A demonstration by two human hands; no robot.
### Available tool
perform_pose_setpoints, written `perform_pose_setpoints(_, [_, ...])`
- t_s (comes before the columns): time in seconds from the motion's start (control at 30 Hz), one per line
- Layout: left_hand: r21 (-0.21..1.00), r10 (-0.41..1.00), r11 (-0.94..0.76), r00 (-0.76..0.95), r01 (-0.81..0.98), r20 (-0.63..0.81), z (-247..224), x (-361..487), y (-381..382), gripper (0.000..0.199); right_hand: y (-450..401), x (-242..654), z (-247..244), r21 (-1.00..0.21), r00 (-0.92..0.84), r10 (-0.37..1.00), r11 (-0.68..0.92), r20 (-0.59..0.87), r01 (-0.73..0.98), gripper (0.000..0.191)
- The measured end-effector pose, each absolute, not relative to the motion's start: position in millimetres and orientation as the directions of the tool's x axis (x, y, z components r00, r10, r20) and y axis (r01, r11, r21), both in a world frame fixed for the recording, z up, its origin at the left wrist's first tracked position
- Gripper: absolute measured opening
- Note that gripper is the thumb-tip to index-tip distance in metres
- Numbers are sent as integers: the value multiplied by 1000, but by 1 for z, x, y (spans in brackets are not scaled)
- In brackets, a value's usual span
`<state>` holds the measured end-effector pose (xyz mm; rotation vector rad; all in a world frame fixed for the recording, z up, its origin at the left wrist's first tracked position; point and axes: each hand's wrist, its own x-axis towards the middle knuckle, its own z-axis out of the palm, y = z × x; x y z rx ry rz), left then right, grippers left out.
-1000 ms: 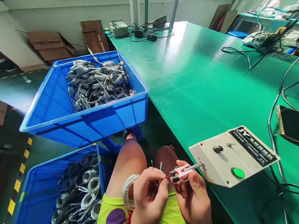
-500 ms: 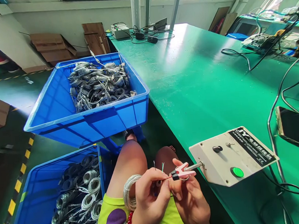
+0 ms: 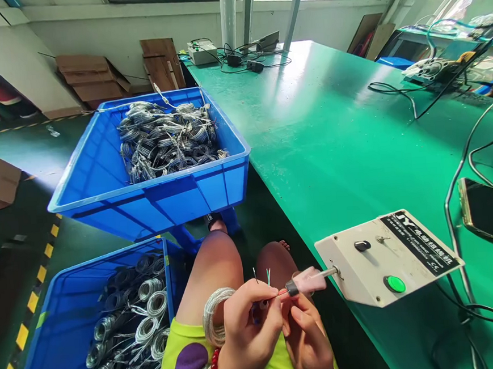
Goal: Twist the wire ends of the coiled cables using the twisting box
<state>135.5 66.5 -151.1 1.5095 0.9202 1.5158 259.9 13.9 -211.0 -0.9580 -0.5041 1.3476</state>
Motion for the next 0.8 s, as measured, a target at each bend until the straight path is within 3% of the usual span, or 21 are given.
perform_pose_setpoints(0.17, [882, 882, -471, 7, -35, 471, -156, 128, 63, 16, 3, 255, -199, -881, 305, 941, 14, -149, -474, 24])
perform_pose_setpoints(0.37, [804, 798, -594, 129, 8, 588, -158, 123, 63, 20, 2, 231, -166, -829, 411, 846, -62, -339, -556, 31])
perform_pose_setpoints(0.6, [765, 756, -642, 212, 52, 620, -153, 122, 63, 18, 13, 241, -162, -852, 377, 908, 46, -182, -522, 25])
perform_pose_setpoints(0.8, [769, 740, -639, 265, -11, 618, -152, 118, 64, 10, 14, 241, -161, -795, 299, 913, -45, -279, -605, 30])
